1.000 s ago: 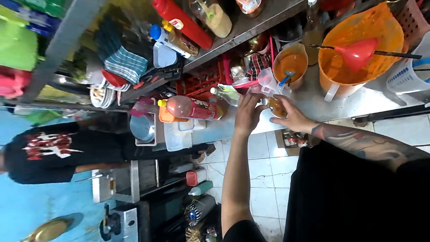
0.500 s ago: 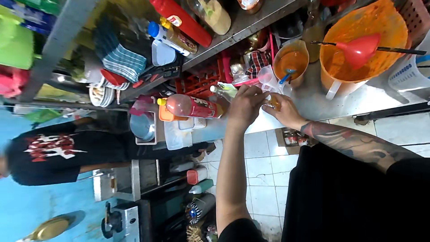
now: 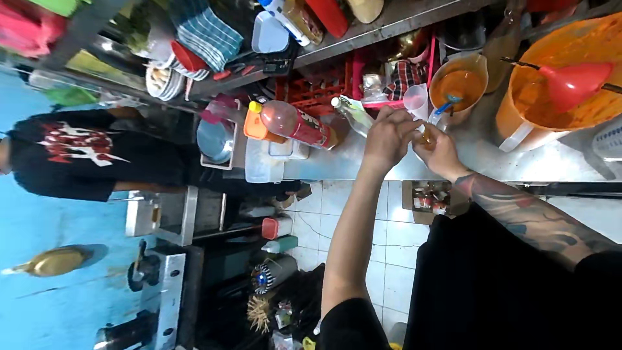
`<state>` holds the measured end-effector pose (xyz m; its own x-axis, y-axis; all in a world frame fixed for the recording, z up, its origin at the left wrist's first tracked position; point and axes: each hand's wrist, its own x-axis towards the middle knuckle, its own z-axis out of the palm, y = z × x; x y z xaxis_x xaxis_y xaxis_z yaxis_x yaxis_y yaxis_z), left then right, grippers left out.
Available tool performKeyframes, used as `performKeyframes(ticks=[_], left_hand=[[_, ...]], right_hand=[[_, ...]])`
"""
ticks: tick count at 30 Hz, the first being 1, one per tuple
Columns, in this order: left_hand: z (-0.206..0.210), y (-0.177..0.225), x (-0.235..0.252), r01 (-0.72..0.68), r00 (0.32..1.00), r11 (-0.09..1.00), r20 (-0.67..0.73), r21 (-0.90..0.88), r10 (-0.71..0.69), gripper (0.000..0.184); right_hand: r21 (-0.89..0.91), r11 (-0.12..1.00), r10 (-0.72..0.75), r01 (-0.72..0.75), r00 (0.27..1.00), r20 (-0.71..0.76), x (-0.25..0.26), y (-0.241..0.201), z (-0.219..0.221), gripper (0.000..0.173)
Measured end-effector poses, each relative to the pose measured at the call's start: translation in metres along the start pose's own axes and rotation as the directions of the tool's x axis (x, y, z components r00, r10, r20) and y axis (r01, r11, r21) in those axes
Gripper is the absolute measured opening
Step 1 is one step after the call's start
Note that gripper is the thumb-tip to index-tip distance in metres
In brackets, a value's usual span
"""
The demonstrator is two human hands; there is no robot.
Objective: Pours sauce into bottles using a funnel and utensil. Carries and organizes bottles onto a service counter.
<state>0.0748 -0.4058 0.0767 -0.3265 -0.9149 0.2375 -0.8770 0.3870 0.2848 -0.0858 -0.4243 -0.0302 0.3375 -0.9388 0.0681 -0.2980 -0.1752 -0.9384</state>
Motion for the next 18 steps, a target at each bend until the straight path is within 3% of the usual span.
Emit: performKeyframes(ticks=[3,6,9,13,18], left_hand=[[0.002,0.001,-0.001,0.027,1.000,1.000,-0.007,0.011,-0.027,0.020],[0.007,0.002,-0.014,0.137,0.980,0.988,-0.134,-0.073,-0.145,0.028],[0.017,0.012,-0.049,0.264,0.868,0.916,-0.340,-0.302,-0.362,0.042],[0.075,0.054,-0.135,0.471,0.586,0.694,-0.394,-0.545,-0.708,0.050],[0.208,0.143,-0.246,0.600,0.024,0.248,-0.293,-0.761,-0.956,0.044]], right_hand=[[-0.031,0.999,-0.035,0.037,0.998,0.043,0.003,0.007,-0.004,0.052],[0.063,0.996,-0.071,0.062,0.987,0.145,0.012,0.022,-0.003,0.059],[0.072,0.994,-0.087,0.077,0.983,0.159,0.017,0.041,0.003,0.075],[0.071,0.997,-0.016,0.005,0.989,0.149,0.008,0.064,0.007,0.099],[0.069,0.997,0.023,-0.033,0.990,0.142,-0.006,0.096,0.015,0.114]])
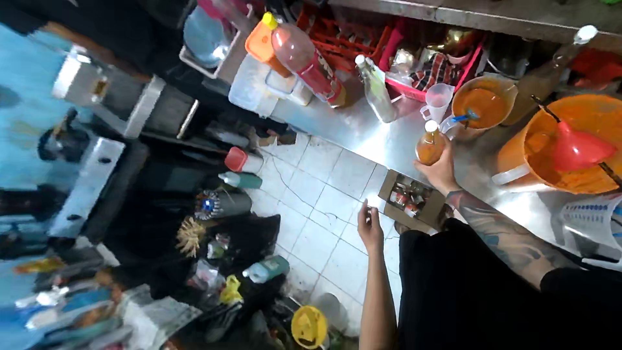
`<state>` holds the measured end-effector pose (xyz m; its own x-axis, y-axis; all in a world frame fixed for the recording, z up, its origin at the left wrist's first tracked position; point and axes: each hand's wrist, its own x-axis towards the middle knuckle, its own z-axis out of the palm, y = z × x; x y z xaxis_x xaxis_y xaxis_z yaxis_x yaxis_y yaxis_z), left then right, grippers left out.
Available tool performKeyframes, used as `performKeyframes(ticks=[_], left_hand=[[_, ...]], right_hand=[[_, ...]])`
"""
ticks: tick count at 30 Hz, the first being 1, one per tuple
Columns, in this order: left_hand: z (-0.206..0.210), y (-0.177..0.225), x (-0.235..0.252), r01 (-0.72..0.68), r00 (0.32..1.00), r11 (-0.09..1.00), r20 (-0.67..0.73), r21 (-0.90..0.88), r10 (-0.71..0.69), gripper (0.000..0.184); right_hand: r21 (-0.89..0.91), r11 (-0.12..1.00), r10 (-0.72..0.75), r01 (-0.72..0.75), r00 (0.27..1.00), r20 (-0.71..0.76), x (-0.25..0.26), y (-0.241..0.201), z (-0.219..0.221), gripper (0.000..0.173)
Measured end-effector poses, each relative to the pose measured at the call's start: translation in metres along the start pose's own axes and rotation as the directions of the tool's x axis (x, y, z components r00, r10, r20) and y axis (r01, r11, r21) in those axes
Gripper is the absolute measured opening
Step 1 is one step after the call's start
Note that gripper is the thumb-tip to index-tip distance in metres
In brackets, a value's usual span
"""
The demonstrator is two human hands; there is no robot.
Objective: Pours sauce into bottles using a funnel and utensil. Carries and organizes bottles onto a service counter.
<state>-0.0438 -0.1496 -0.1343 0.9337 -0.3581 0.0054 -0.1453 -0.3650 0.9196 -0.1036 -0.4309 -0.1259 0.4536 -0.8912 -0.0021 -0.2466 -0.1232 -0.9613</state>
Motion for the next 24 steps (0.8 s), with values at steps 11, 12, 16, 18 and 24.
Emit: performKeyframes(ticks=[11,12,16,18,24], left_hand=[[-0.038,-0.142,-0.325,0.727,0.561,0.645,-0.336,-0.238,-0.756,0.049],[-0.040,-0.146,-0.348,0.760,0.536,0.610,-0.315,-0.222,-0.783,0.052],[-0.049,-0.160,-0.430,0.853,0.454,0.488,-0.199,-0.185,-0.868,0.062],[-0.049,-0.162,-0.467,0.867,0.430,0.458,-0.168,-0.195,-0.887,0.061],[-0.049,-0.159,-0.593,0.876,0.406,0.418,-0.099,-0.239,-0.908,0.056]], right_hand=[[0.019,1.000,-0.019,0.014,0.958,0.286,-0.010,-0.024,0.001,0.118],[0.098,0.995,-0.038,0.004,0.936,0.349,-0.028,-0.035,-0.005,0.117],[0.425,0.891,-0.153,-0.159,0.776,0.612,-0.120,-0.064,-0.052,0.100],[0.495,0.847,-0.264,-0.191,0.657,0.706,-0.158,-0.068,-0.064,0.093],[0.463,0.884,-0.403,-0.060,0.404,0.821,-0.280,-0.106,-0.092,0.094]])
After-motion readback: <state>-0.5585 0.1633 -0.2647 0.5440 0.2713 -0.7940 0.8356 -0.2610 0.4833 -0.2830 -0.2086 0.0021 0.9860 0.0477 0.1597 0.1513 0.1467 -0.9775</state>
